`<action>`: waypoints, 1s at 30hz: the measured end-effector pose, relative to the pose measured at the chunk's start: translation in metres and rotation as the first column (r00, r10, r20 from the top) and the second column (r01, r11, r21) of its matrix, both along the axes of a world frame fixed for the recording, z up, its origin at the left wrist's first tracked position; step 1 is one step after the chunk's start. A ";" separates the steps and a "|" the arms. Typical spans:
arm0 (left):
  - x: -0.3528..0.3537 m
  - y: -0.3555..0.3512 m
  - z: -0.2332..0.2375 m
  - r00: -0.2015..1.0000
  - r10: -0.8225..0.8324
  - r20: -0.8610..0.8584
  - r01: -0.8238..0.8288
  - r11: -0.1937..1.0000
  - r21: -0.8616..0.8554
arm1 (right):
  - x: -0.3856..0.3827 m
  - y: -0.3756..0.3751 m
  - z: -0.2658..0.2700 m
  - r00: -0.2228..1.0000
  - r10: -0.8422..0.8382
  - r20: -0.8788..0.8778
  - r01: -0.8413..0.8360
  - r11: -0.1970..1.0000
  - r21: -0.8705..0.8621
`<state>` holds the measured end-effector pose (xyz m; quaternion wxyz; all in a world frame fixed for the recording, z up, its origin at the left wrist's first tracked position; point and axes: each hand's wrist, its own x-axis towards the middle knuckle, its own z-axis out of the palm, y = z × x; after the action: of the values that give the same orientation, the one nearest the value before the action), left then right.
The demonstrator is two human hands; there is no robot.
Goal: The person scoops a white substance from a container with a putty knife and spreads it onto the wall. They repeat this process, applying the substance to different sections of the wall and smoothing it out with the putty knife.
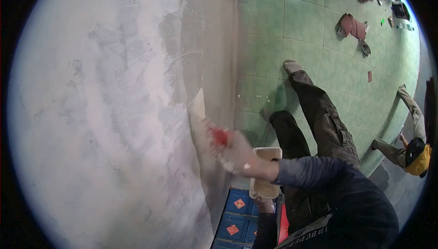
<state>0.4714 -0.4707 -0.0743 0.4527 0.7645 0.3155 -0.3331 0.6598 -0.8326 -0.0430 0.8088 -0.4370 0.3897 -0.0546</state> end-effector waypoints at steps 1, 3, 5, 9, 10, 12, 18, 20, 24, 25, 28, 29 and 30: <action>0.002 -0.001 0.001 1.000 -0.001 0.002 0.001 1.000 0.000 | 0.005 0.001 -0.023 0.949 -0.315 0.007 0.310 0.938 0.157; 0.004 -0.003 -0.001 1.000 -0.007 0.005 0.007 1.000 -0.005 | 0.005 -0.040 -0.043 0.846 -0.533 -0.009 0.503 0.793 0.343; 0.007 0.001 -0.003 1.000 -0.016 -0.002 0.016 1.000 -0.007 | 0.013 -0.104 -0.080 0.924 -0.382 0.005 0.379 0.917 0.122; 0.009 -0.001 0.000 1.000 -0.029 0.003 0.029 1.000 -0.007 | 0.029 -0.170 -0.060 0.947 -0.310 0.089 0.322 0.902 -0.289; 0.009 -0.003 0.000 0.999 -0.035 0.001 0.035 0.999 -0.009 | 0.032 -0.171 -0.067 0.974 -0.219 0.065 0.225 0.867 -0.446; 0.011 -0.005 0.001 0.999 -0.036 0.004 0.036 0.999 -0.008 | 0.038 -0.164 -0.071 0.991 -0.130 0.022 0.118 0.802 -0.585; 0.016 -0.004 -0.001 0.999 -0.037 0.000 0.037 0.999 -0.007 | 0.030 -0.097 -0.052 0.924 -0.029 0.382 0.287 0.713 -0.639; 0.018 -0.003 -0.002 0.999 -0.043 -0.002 0.043 0.999 -0.003 | 0.025 -0.072 -0.050 0.934 0.050 0.353 0.205 0.735 -0.646; 0.022 0.003 0.001 0.999 -0.047 0.008 0.047 0.999 0.002 | 0.014 -0.016 -0.046 0.949 0.134 0.285 0.062 0.809 -0.585; 0.022 0.005 0.002 0.999 -0.052 0.008 0.052 0.999 0.003 | 0.009 -0.002 -0.042 0.941 0.152 0.301 0.031 0.850 -0.526; 0.024 0.012 0.004 0.998 -0.059 0.006 0.059 0.998 0.005 | -0.008 0.033 -0.028 0.933 0.136 0.332 0.043 0.876 -0.480; 0.025 0.015 0.006 0.998 -0.060 0.006 0.060 0.998 0.005 | -0.012 0.045 -0.022 0.931 0.110 0.348 0.082 0.865 -0.494; 0.026 0.016 0.007 0.998 -0.064 0.009 0.064 0.998 0.008 | -0.014 0.058 -0.015 0.931 0.107 0.350 0.084 0.868 -0.489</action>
<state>0.4974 -0.4542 -0.0675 0.4403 0.7775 0.2901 -0.3427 0.6458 -0.7746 -0.0580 0.7278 -0.6142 0.2025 -0.2283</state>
